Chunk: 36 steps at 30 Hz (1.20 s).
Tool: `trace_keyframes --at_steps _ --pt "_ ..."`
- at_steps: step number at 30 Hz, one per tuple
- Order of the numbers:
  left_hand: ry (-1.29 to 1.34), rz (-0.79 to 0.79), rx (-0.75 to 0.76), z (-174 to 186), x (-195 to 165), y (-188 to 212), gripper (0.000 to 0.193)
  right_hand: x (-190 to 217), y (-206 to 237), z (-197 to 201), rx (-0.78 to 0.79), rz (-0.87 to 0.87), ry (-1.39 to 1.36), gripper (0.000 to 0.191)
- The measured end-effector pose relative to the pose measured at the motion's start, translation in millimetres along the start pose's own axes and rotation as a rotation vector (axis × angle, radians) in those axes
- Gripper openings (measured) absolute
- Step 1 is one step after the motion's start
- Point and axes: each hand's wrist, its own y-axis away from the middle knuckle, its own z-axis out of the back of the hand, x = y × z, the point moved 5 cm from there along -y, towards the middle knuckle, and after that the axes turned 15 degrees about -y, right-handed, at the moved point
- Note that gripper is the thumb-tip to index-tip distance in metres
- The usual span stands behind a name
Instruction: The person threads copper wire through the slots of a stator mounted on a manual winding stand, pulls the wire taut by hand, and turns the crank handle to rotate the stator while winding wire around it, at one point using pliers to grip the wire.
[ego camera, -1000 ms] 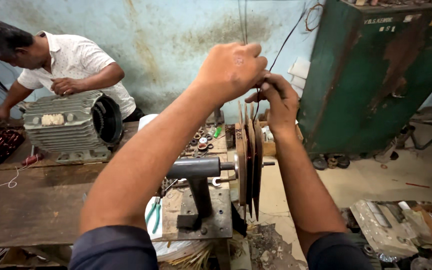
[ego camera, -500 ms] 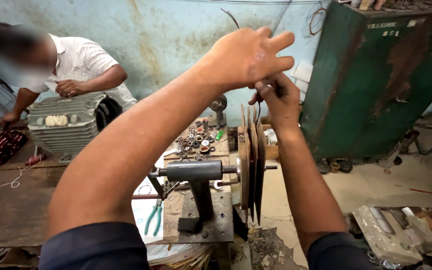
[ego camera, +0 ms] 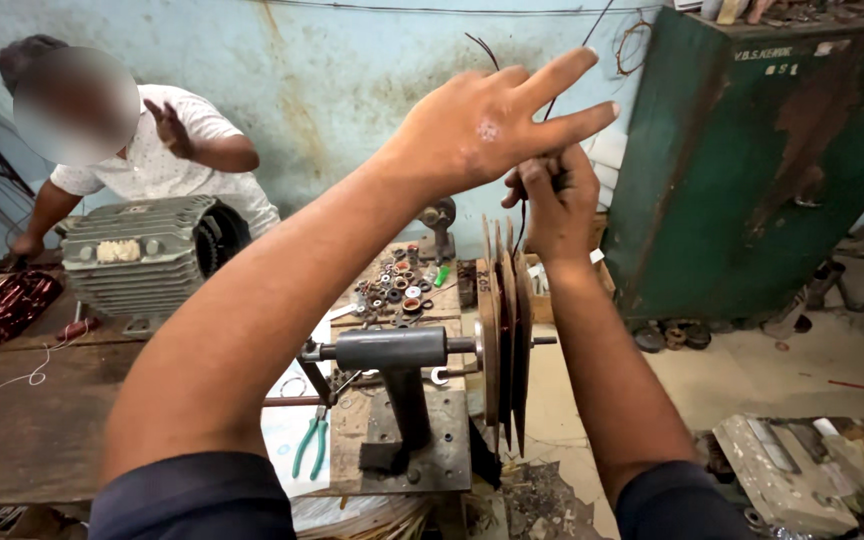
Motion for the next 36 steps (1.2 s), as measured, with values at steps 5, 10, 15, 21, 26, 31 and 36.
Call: trace_keyframes --at_steps 5,10,15,21,26,31,36 --pt "-0.052 0.027 -0.05 1 5 5 0.042 6 -4 0 -0.042 -0.039 0.001 0.006" --pt "-0.053 0.088 0.077 -8 16 18 0.01 8 -6 7 -0.101 -0.077 -0.005 0.012" --pt "0.204 0.614 0.142 -6 34 64 0.011 6 -8 8 -0.061 -0.084 -0.008 0.011" --pt "0.503 0.93 0.086 10 73 133 0.038 5 -5 10 0.055 -0.137 0.114 0.017" --pt "0.758 1.07 0.063 1 58 207 0.042 -5 7 35 -0.002 -0.245 0.035 0.038" --pt "1.058 1.309 0.043 -13 -9 320 0.041 -32 68 117 -0.121 -0.279 -0.097 0.053" --pt "0.799 1.875 -0.059 -31 -102 466 0.045 -74 223 219 -0.525 -0.432 0.399 0.02"
